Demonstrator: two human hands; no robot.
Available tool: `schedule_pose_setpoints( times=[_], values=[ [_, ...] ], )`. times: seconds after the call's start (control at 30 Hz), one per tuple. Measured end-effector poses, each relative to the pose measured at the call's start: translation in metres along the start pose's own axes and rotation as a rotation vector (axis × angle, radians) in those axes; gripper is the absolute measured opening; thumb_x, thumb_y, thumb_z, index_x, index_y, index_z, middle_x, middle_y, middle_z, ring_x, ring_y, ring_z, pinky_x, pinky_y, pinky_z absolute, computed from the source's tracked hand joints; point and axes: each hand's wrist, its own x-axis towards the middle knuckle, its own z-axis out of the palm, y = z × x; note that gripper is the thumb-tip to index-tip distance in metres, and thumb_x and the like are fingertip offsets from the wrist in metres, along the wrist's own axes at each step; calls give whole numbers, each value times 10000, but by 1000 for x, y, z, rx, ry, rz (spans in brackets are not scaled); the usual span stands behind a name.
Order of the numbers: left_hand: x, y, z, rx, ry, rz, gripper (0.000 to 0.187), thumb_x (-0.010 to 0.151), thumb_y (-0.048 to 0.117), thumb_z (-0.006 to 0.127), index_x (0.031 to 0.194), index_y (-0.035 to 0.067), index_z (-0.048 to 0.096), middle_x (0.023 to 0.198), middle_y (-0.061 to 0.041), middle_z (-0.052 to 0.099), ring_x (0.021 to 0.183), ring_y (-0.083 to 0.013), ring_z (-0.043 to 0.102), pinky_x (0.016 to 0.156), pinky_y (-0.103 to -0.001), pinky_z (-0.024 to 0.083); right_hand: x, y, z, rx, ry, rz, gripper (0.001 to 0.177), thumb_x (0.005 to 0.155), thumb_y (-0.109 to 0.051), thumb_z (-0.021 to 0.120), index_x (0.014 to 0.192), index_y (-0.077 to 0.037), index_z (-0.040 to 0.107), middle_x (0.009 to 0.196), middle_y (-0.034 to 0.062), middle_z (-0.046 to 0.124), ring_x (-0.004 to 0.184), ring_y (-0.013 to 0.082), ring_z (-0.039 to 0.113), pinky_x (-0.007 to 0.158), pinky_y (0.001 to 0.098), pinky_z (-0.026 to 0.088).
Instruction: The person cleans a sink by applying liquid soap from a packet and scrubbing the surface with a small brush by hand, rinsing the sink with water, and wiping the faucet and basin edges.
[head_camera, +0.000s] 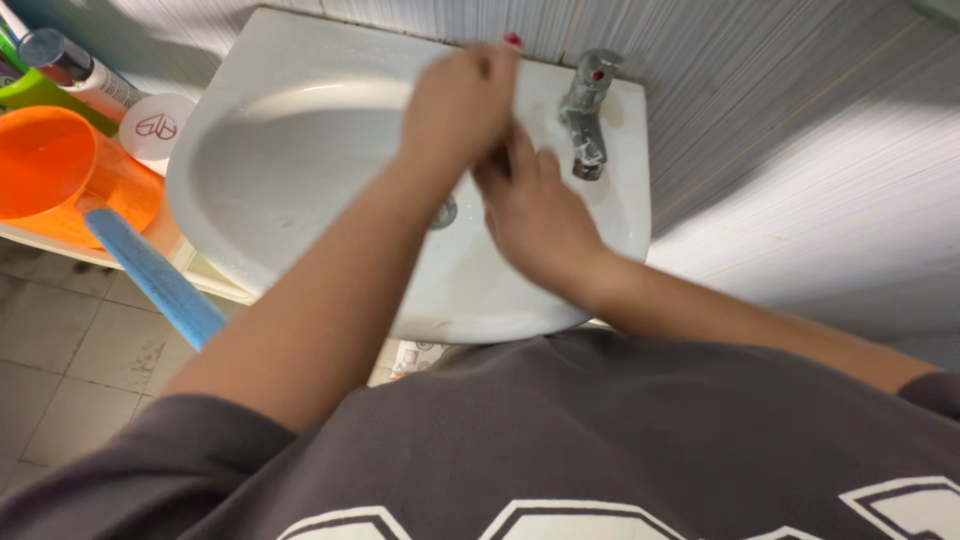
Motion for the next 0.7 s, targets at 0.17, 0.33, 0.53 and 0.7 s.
schedule_pose_setpoints(
  times=[0.17,0.33,0.53,0.7],
  values=[
    [0,-51,-32,302,-231,209,349,938,277,614,1253,146,687,1416,-151,554,1330,-361,511,1069,-482,457,59,11,33,-282,94,124,525,871,-74,615,1374,54,534,1330,288,475,863,480,611,583,514,583],
    [6,-84,-42,599,-427,224,870,860,370,710,1549,92,258,1631,-97,221,1484,-307,245,1145,-520,295,85,56,43,-484,24,283,343,891,-92,630,1145,136,654,1186,342,586,906,475,672,739,504,596],
    [33,-129,-109,745,-485,129,859,890,267,669,1616,102,240,1696,-123,188,1540,-311,242,1210,-533,272,101,35,67,-701,64,261,420,849,-109,656,1171,158,622,1162,418,590,923,471,689,709,455,599],
    [39,-161,-131,711,-496,144,862,880,228,634,1613,83,203,1693,-143,145,1546,-321,200,1206,-506,273,75,19,62,-490,138,457,553,838,-54,638,1337,154,521,1231,386,577,811,498,680,692,485,591]
  ],
)
